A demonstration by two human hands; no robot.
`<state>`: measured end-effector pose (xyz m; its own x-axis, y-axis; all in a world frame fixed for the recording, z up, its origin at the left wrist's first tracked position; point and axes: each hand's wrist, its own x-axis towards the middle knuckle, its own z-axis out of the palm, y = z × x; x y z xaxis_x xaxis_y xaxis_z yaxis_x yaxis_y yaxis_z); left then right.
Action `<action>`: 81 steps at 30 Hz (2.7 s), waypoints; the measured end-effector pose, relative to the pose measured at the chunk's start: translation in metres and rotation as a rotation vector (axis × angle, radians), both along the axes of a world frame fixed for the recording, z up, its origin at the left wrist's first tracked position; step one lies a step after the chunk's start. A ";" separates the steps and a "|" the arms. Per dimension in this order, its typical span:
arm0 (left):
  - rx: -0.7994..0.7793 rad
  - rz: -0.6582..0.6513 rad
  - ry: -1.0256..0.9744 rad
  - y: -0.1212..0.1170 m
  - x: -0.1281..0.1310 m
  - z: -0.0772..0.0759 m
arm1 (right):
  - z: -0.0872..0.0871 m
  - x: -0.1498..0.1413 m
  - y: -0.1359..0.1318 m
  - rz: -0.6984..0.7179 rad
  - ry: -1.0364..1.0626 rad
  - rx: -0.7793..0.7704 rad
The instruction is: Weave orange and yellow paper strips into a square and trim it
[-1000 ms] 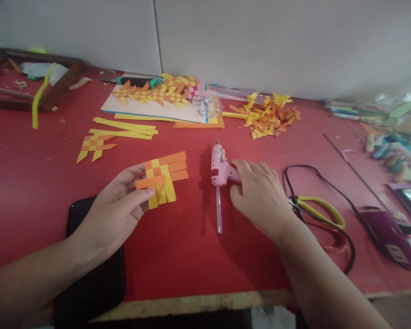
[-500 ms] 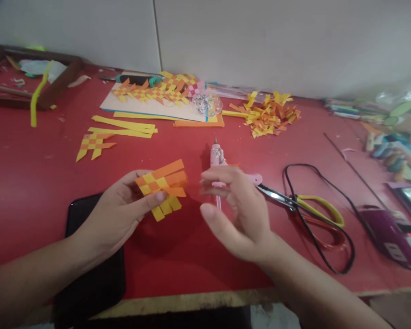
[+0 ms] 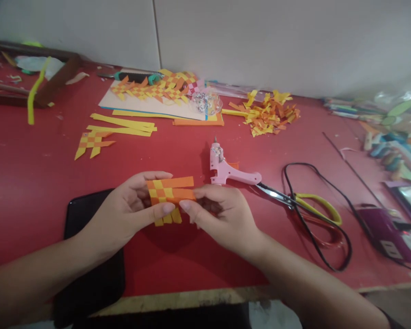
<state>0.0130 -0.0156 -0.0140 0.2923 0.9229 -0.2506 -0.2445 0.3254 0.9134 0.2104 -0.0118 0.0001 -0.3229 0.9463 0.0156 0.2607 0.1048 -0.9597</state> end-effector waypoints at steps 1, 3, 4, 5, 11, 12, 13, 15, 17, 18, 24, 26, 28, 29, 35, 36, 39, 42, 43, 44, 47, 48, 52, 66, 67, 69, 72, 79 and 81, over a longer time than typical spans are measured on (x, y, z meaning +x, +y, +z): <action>-0.005 -0.006 -0.003 0.000 0.000 0.000 | 0.000 0.000 0.000 0.007 -0.007 -0.001; -0.016 -0.011 -0.009 0.001 0.000 0.000 | 0.001 0.000 -0.001 0.018 -0.017 -0.003; -0.023 -0.011 -0.012 0.001 -0.001 0.000 | 0.001 0.000 -0.001 0.020 -0.019 -0.005; -0.031 -0.009 -0.011 0.001 -0.001 0.000 | 0.001 0.000 -0.001 0.021 -0.021 -0.008; -0.067 -0.011 -0.041 -0.001 -0.001 0.003 | 0.000 0.000 -0.001 0.039 -0.040 0.040; -0.074 -0.019 -0.052 -0.001 -0.001 0.004 | 0.000 0.001 -0.001 0.048 -0.053 0.065; -0.081 -0.029 -0.060 -0.002 -0.001 0.006 | 0.000 0.001 -0.002 0.056 -0.070 0.088; -0.093 -0.053 -0.065 -0.003 -0.001 0.008 | 0.000 0.002 -0.002 0.073 -0.095 0.109; -0.105 -0.079 -0.053 -0.005 -0.001 0.010 | 0.001 0.003 -0.001 0.092 -0.073 0.080; -0.115 -0.090 -0.040 -0.006 -0.001 0.011 | 0.001 0.003 -0.001 0.106 -0.049 0.054; -0.151 -0.102 0.054 -0.006 0.000 0.008 | 0.003 0.003 0.004 0.143 0.007 0.058; -0.147 -0.106 0.062 -0.003 0.000 0.006 | 0.002 0.002 0.005 0.116 -0.014 0.049; -0.125 -0.107 0.057 -0.002 -0.001 0.004 | 0.001 0.002 0.004 0.079 -0.027 0.010; -0.104 -0.102 0.053 -0.001 -0.001 0.004 | 0.001 0.001 0.004 0.061 -0.025 -0.008; 0.044 0.031 0.122 0.001 -0.001 0.001 | 0.003 0.000 0.003 0.054 0.009 -0.063; 0.051 0.047 0.129 0.001 -0.001 0.000 | 0.003 0.000 0.004 0.040 0.015 -0.052; 0.069 0.064 0.156 0.001 -0.001 -0.001 | 0.003 0.002 0.007 -0.043 0.033 0.018; 0.071 0.056 0.176 0.001 -0.002 -0.003 | 0.003 0.004 0.011 -0.080 -0.035 0.106; 0.067 0.052 0.179 0.001 -0.002 -0.003 | 0.003 0.005 0.011 -0.076 -0.072 0.128; 0.063 0.049 0.181 0.001 -0.003 -0.003 | 0.004 0.006 0.012 -0.071 -0.111 0.151; 0.062 0.064 0.195 0.001 -0.003 -0.003 | 0.004 0.007 0.011 -0.057 -0.251 0.263; 0.062 0.075 0.204 0.001 -0.003 -0.002 | 0.004 0.007 0.010 -0.054 -0.302 0.322; 0.097 0.100 0.242 0.001 -0.001 0.000 | 0.001 0.007 0.008 -0.088 -0.432 0.592; 0.200 0.063 0.241 -0.003 0.000 -0.002 | 0.006 0.010 0.000 -0.075 -0.486 0.793; 0.215 0.066 0.256 -0.003 0.000 -0.001 | 0.007 0.011 0.000 -0.058 -0.497 0.774; 0.261 0.073 0.273 -0.003 0.000 0.000 | 0.008 0.013 0.000 -0.038 -0.515 0.751; 0.329 0.087 0.259 -0.002 -0.001 0.000 | 0.007 0.014 0.000 -0.070 -0.470 0.831; 0.366 0.093 0.257 -0.003 -0.004 -0.001 | 0.007 0.009 0.003 -0.007 -0.424 0.810; 0.381 0.084 0.286 -0.003 -0.004 0.000 | 0.007 0.009 0.005 0.005 -0.401 0.817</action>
<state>0.0091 -0.0187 -0.0145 0.1813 0.9821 0.0507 0.0232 -0.0558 0.9982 0.2196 -0.0072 0.0071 -0.4530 0.6886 0.5662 0.5565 0.7146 -0.4238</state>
